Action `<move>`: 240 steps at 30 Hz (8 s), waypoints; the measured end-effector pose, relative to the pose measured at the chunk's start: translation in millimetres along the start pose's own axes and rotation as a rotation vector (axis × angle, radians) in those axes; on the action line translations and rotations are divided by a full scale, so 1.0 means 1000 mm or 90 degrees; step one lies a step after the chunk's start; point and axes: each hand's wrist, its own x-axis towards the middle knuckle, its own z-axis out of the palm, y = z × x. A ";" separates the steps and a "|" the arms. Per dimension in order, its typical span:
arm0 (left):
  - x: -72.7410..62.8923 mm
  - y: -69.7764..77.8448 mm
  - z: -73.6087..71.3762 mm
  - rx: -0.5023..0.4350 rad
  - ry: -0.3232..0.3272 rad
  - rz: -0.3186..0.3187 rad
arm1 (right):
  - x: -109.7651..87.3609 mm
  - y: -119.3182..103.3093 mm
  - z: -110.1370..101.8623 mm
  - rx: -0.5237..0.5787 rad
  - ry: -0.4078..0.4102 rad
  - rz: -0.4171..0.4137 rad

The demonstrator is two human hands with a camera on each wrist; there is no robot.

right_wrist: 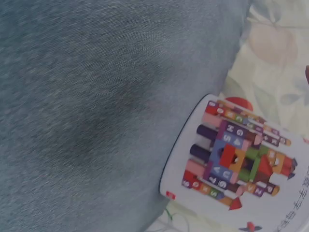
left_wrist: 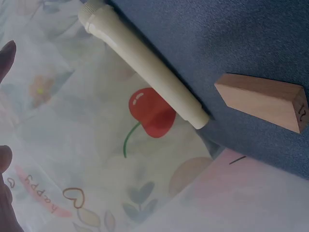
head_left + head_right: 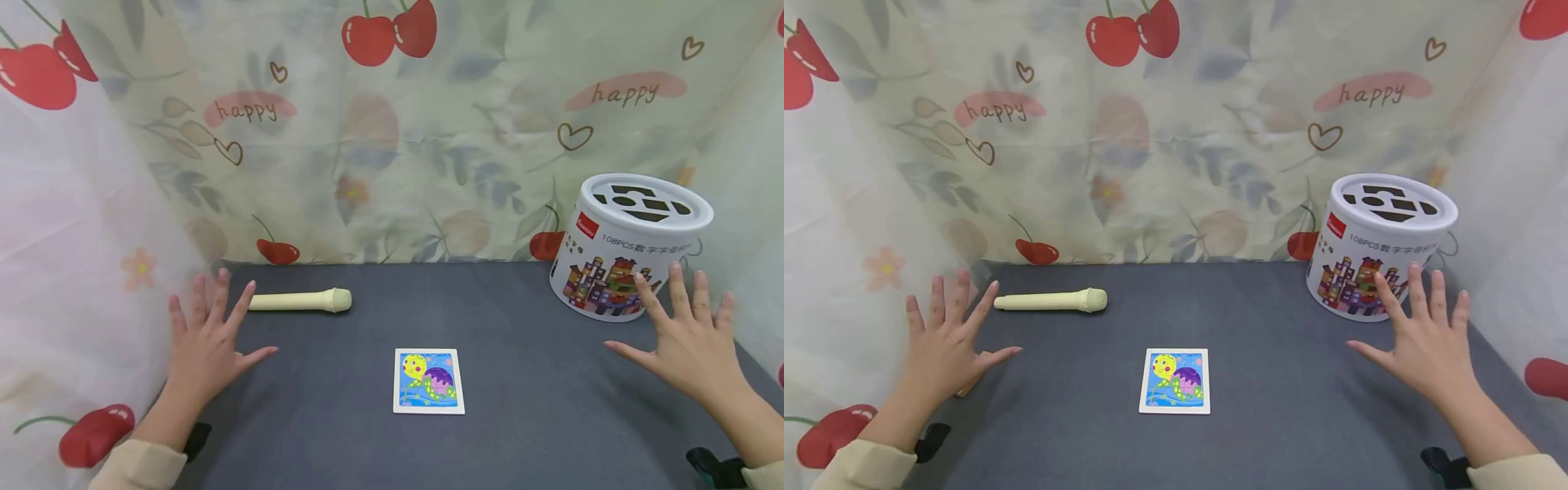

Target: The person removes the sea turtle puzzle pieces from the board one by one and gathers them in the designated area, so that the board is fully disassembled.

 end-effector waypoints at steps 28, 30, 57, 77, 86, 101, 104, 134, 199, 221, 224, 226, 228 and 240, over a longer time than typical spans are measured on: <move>0.008 0.024 0.009 -0.029 -0.060 0.064 | 0.031 -0.055 0.015 0.081 0.030 -0.103; 0.008 0.027 0.010 -0.025 -0.076 0.071 | 0.033 -0.061 0.017 0.087 0.036 -0.107; 0.013 0.079 0.037 -0.326 -0.198 0.082 | 0.050 -0.156 0.041 0.256 -0.084 -0.144; 0.030 0.142 0.056 -0.484 -0.598 0.096 | 0.050 -0.239 0.046 0.512 -0.203 -0.171; 0.030 0.162 0.062 -0.499 -0.613 0.116 | 0.049 -0.258 0.056 0.557 -0.288 -0.191; 0.025 0.181 0.061 -0.489 -0.627 0.082 | 0.047 -0.269 0.070 0.642 -0.395 -0.166; 0.025 0.181 0.061 -0.484 -0.632 0.078 | 0.046 -0.271 0.070 0.626 -0.384 -0.158; 0.022 0.177 0.066 -0.500 -0.637 0.079 | 0.040 -0.276 0.072 0.584 -0.368 -0.176; 0.019 0.179 0.067 -0.494 -0.621 0.093 | 0.041 -0.290 0.070 0.569 -0.361 -0.081; 0.021 0.178 0.064 -0.490 -0.646 0.082 | 0.052 -0.275 0.077 0.743 -0.440 -0.095; 0.021 0.178 0.063 -0.484 -0.654 0.072 | 0.053 -0.269 0.078 0.769 -0.450 -0.079; 0.021 0.179 0.063 -0.482 -0.657 0.066 | 0.053 -0.264 0.078 0.774 -0.456 -0.071; 0.021 0.179 0.063 -0.480 -0.655 0.063 | 0.054 -0.259 0.077 0.767 -0.456 -0.071; 0.021 0.182 0.063 -0.474 -0.653 0.057 | 0.055 -0.220 0.080 0.769 -0.469 -0.033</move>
